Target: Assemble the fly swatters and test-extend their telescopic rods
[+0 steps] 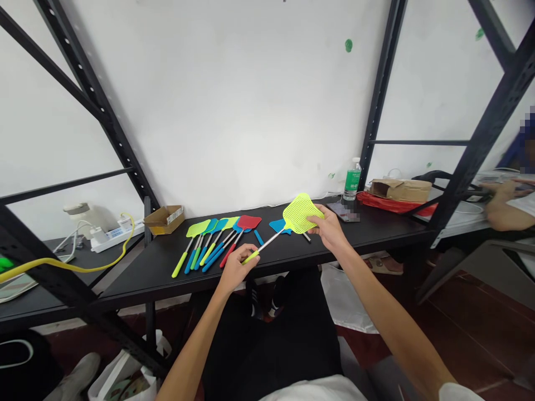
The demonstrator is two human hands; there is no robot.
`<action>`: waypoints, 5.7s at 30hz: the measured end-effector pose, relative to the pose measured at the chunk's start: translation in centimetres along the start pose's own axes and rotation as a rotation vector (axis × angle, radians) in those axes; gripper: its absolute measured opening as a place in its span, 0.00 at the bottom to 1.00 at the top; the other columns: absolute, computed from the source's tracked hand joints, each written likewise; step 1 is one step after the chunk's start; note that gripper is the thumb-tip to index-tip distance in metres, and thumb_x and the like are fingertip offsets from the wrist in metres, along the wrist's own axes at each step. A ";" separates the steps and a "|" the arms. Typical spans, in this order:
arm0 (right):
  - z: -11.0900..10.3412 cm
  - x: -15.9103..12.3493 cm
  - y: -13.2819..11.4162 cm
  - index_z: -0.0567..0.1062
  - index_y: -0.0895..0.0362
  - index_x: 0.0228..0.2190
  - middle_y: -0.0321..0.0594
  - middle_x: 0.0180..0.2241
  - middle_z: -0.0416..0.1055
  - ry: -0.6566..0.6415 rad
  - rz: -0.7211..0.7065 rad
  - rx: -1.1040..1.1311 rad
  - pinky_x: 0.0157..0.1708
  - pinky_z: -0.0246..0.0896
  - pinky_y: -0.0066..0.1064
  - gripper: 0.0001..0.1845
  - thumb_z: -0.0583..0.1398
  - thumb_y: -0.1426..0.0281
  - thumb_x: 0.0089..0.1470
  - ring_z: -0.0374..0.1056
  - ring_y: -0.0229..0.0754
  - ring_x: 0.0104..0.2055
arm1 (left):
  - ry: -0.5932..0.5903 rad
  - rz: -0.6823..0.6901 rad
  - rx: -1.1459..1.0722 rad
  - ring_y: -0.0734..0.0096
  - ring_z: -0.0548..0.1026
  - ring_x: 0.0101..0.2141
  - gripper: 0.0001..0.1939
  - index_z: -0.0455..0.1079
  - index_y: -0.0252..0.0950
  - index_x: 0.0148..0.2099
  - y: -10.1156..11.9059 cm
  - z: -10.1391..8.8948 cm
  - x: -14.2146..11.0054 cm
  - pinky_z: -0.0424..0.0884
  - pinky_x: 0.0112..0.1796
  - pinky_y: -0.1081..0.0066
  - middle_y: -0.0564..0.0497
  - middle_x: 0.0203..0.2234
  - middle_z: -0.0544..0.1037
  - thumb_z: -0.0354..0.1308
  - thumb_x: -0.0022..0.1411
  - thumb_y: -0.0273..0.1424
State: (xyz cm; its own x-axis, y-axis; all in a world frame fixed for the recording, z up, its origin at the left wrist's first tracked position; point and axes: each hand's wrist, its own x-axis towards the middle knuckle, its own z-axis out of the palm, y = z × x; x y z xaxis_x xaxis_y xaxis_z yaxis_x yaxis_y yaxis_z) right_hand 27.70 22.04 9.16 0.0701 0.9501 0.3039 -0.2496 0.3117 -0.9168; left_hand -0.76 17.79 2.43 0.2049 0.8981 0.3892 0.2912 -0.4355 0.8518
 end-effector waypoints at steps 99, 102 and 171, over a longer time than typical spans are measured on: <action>-1.3 1.7 3.8 0.59 0.51 0.61 0.47 0.52 0.69 -0.174 0.094 -0.521 0.23 0.67 0.23 0.37 0.61 0.64 0.51 0.71 0.37 0.34 | 0.349 0.090 0.669 0.59 0.73 0.44 0.21 0.74 0.35 0.53 -1.9 0.1 0.4 0.69 0.42 0.64 0.43 0.43 0.71 0.46 0.63 0.25; -1.6 1.9 3.9 0.57 0.51 0.62 0.47 0.53 0.68 -0.168 0.097 -0.537 0.23 0.66 0.24 0.38 0.61 0.64 0.51 0.71 0.37 0.34 | 0.359 0.069 0.885 0.52 0.71 0.45 0.21 0.74 0.32 0.55 -2.1 0.7 0.4 0.68 0.45 0.58 0.40 0.43 0.71 0.48 0.63 0.26; 0.0 1.9 7.8 0.73 0.58 0.45 0.45 0.36 0.80 -0.180 0.234 0.189 0.26 0.70 0.26 0.23 0.68 0.72 0.46 0.76 0.41 0.30 | 0.125 0.044 0.522 0.63 0.76 0.35 0.15 0.66 0.38 0.49 -1.8 -0.1 1.1 0.69 0.37 0.66 0.49 0.35 0.79 0.43 0.70 0.38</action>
State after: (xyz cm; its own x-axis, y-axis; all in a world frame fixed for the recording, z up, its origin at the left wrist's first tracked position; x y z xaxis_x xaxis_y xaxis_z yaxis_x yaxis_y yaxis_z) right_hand 25.89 26.25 2.55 -0.1772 0.9731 0.1473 -0.4147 0.0619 -0.9078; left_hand -1.18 19.57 1.32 0.1236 0.8651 0.4861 0.7172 -0.4165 0.5588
